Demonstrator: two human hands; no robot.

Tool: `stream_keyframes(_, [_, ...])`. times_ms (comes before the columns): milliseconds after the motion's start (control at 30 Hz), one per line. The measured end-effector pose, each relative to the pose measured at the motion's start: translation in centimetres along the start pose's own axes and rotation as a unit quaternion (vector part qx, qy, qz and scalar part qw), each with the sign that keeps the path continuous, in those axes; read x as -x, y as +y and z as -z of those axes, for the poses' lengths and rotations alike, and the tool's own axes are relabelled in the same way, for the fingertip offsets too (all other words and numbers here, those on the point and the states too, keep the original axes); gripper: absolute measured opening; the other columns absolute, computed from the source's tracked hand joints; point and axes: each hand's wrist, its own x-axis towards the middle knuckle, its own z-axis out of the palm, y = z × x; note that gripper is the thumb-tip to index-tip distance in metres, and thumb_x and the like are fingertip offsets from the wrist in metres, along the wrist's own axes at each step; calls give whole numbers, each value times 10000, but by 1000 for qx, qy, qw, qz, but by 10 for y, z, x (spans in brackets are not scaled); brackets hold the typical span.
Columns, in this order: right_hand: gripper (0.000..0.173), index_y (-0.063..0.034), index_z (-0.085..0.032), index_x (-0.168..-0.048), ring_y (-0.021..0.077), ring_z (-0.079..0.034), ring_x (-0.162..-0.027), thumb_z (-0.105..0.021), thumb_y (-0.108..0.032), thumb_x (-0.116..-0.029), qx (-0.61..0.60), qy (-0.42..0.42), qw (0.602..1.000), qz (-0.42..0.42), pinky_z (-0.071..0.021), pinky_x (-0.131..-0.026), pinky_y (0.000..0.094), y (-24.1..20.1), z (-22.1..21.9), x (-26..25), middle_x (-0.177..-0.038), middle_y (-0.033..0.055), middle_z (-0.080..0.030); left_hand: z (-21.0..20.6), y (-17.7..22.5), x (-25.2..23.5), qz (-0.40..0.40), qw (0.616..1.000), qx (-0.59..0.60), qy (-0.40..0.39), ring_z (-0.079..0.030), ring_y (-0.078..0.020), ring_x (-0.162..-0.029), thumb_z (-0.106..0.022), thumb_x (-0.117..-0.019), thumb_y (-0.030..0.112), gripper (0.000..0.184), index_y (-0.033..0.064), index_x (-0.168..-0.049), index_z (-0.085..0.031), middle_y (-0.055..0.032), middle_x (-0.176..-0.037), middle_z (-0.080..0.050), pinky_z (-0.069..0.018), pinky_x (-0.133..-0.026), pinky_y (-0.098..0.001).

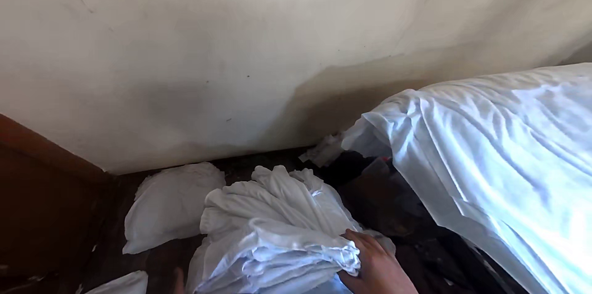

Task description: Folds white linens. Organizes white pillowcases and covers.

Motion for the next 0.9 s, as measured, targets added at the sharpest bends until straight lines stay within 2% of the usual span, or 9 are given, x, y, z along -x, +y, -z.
stream_keyframes(167, [571, 71, -677, -1245, 484, -580, -1271, -812, -261, -801, -8, -21, 1000, -18, -378, -1110, 657, 3, -3, 8, -1286, 276, -663, -58, 33, -6, -143, 956, -250, 45, -591, -256, -1027, -405, -1088, 126, 334, -90, -1317, -519, -229, -1194, -604, -504, -902, -443])
stream_keyframes(233, [586, 86, -659, -1262, 491, -572, -1277, -813, -245, -804, -23, -18, 999, -25, -368, -1120, 659, 4, -2, 10, -1295, 293, -651, -80, 61, -12, -236, 896, -373, 36, -555, -323, -1258, -577, -1005, 26, 483, -91, -1445, -419, -284, -1375, -549, -454, -1073, -472])
stream_keyframes(300, [593, 92, -656, -1265, 485, -572, -1282, -814, -240, -799, -29, -14, 999, -32, -362, -1129, 654, 6, -5, 11, -1301, 293, -648, -107, 91, 1, -311, 776, -549, 6, -510, -387, -1365, -707, -907, 55, 696, -102, -1495, -369, -307, -1434, -524, -401, -1156, -520])
stream_keyframes(367, [594, 99, -654, -1261, 486, -571, -1285, -815, -235, -798, -30, -6, 999, -35, -357, -1134, 654, 7, -7, 13, -1305, 297, -646, -134, 107, 34, -367, 612, -697, -68, -525, -436, -1338, -704, -897, 74, 572, -148, -1385, -503, -326, -1367, -571, -391, -1154, -553])
stream_keyframes(433, [584, 106, -653, -1258, 493, -570, -1282, -809, -230, -806, -32, -1, 999, -37, -362, -1130, 657, 7, -7, 14, -1301, 302, -646, -148, 105, 54, -404, 439, -782, -179, -584, -444, -1246, -676, -876, 11, 341, -47, -1213, -676, -264, -1247, -661, -426, -1090, -593])
stream_keyframes(500, [572, 98, -651, -1266, 491, -561, -1293, -796, -232, -823, -28, -8, 999, -39, -368, -1126, 655, 7, -6, 14, -1312, 300, -639, -151, 88, 56, -387, 353, -812, -257, -602, -443, -1210, -643, -878, -49, 332, 37, -1190, -715, -213, -1219, -688, -445, -1032, -634])
stream_keyframes(600, [592, 85, -637, -1300, 482, -537, -1326, -789, -236, -826, -20, -20, 999, -44, -346, -1142, 656, 9, -7, 15, -1351, 299, -616, -147, 70, 51, -349, 333, -838, -255, -580, -449, -1238, -611, -908, -47, 325, 29, -1208, -710, -206, -1264, -674, -449, -1005, -647])
stream_keyframes(733, [605, 98, -626, -1307, 479, -554, -1308, -783, -250, -837, -13, -9, 999, -36, -355, -1139, 652, 9, -7, 16, -1337, 305, -621, -134, 74, 61, -381, 390, -814, -200, -544, -428, -1335, -623, -877, -80, 487, 60, -1341, -665, -177, -1428, -606, -427, -1061, -643])
stream_keyframes(900, [494, 126, -664, -1199, 520, -625, -1178, -784, -166, -818, -16, 58, 998, 18, -375, -1118, 669, -3, 27, 22, -1178, 327, -683, -129, 109, 94, -409, 396, -786, -242, -623, -412, -1233, -670, -862, -25, 381, 75, -1226, -722, -143, -1296, -696, -468, -985, -671])
